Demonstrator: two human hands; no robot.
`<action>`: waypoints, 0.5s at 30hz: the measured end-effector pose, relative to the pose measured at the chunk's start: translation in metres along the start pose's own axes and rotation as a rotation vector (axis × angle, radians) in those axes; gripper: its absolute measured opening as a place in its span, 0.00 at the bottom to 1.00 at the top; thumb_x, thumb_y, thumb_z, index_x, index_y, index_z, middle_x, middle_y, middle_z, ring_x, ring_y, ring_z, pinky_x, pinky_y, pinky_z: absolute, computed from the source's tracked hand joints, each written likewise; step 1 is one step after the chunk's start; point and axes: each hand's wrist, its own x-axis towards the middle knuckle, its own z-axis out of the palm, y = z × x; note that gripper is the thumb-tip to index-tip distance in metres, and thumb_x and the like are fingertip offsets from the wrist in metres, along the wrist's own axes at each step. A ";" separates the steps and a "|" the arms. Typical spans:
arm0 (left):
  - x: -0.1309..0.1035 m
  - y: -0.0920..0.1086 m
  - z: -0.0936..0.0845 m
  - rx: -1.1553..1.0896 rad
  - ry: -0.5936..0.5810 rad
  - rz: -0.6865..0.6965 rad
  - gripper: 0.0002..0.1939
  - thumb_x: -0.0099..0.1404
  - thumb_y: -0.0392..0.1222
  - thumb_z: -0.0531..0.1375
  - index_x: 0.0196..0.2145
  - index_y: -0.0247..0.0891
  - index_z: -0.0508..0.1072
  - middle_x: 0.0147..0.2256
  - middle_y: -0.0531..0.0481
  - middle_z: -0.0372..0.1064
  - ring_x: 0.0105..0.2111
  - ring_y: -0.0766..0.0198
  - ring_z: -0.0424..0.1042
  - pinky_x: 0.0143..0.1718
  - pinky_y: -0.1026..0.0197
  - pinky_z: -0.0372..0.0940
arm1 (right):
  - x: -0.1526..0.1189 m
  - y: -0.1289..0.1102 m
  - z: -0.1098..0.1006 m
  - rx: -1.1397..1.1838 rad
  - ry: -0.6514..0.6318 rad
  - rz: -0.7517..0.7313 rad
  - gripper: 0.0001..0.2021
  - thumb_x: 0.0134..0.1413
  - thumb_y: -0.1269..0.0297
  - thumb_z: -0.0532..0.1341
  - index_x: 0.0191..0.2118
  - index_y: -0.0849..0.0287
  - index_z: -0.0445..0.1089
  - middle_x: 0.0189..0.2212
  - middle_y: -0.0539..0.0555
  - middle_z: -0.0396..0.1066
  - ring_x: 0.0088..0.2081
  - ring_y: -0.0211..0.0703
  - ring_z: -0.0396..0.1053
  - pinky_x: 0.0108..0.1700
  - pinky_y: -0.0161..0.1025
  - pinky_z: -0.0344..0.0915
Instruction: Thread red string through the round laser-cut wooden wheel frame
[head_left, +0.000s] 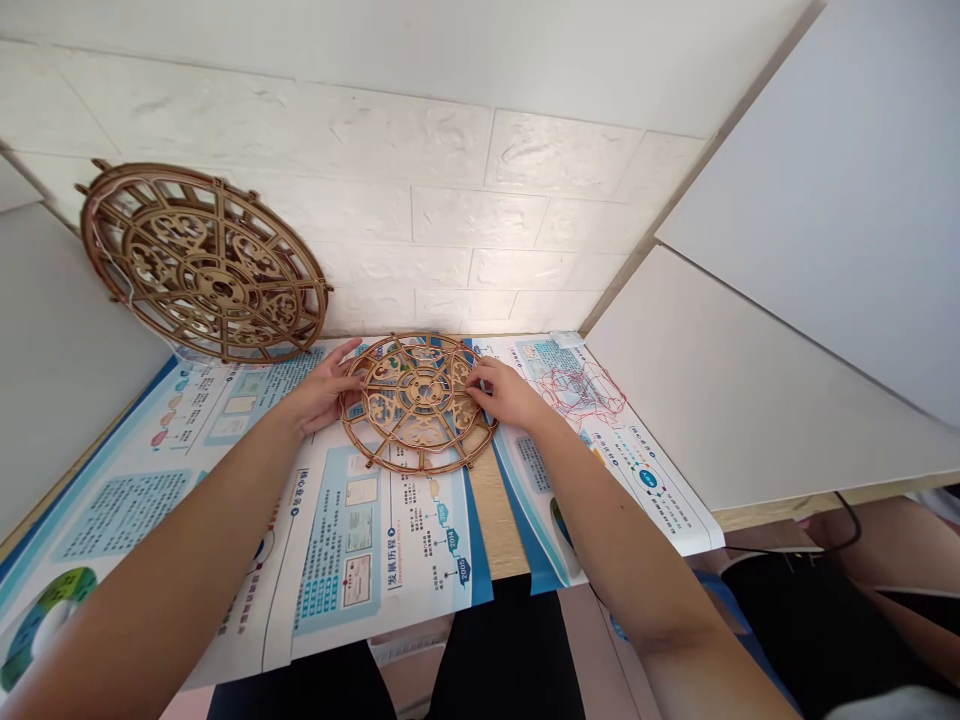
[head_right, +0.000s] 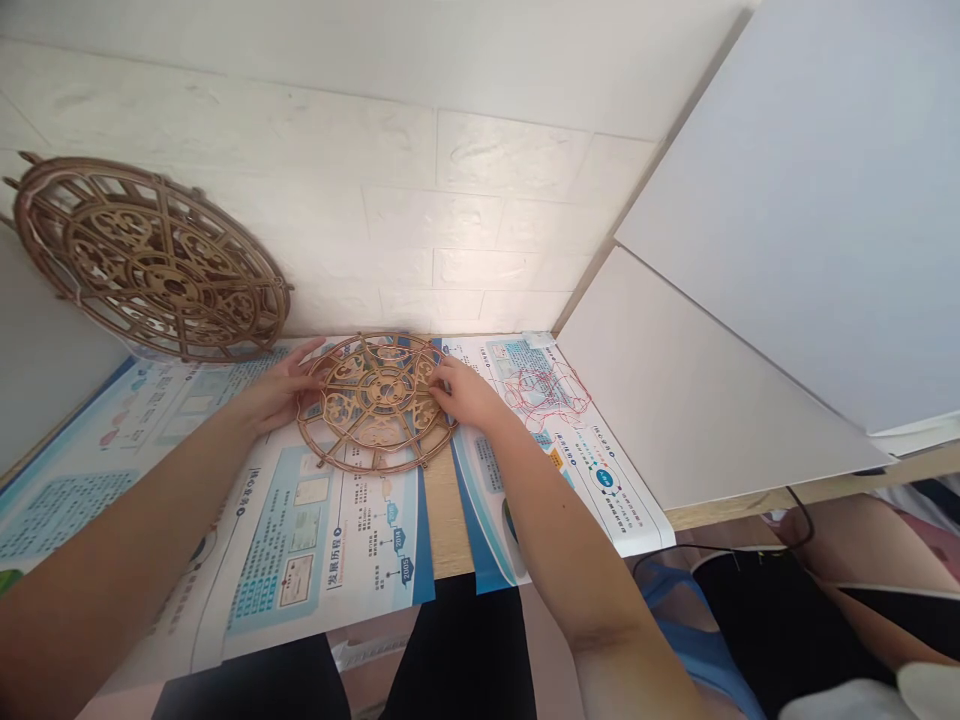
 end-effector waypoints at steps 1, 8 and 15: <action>0.000 0.000 0.001 0.002 0.004 0.000 0.43 0.52 0.18 0.65 0.62 0.42 0.65 0.60 0.41 0.67 0.39 0.64 0.79 0.33 0.68 0.76 | 0.000 0.001 0.000 0.004 0.010 -0.007 0.06 0.58 0.77 0.59 0.35 0.60 0.72 0.39 0.54 0.67 0.36 0.42 0.67 0.42 0.38 0.63; -0.003 0.004 0.004 0.012 0.013 -0.027 0.44 0.52 0.18 0.66 0.64 0.43 0.62 0.58 0.40 0.68 0.37 0.66 0.78 0.31 0.69 0.75 | -0.001 0.001 -0.003 0.002 0.010 0.014 0.11 0.55 0.79 0.59 0.41 0.60 0.75 0.38 0.54 0.72 0.36 0.42 0.69 0.41 0.39 0.64; -0.003 0.003 0.004 0.017 0.008 -0.018 0.43 0.52 0.19 0.65 0.63 0.43 0.63 0.59 0.42 0.68 0.40 0.65 0.78 0.34 0.68 0.75 | -0.002 0.000 -0.003 0.080 0.034 0.106 0.12 0.53 0.79 0.58 0.41 0.58 0.73 0.36 0.51 0.75 0.35 0.42 0.70 0.40 0.38 0.64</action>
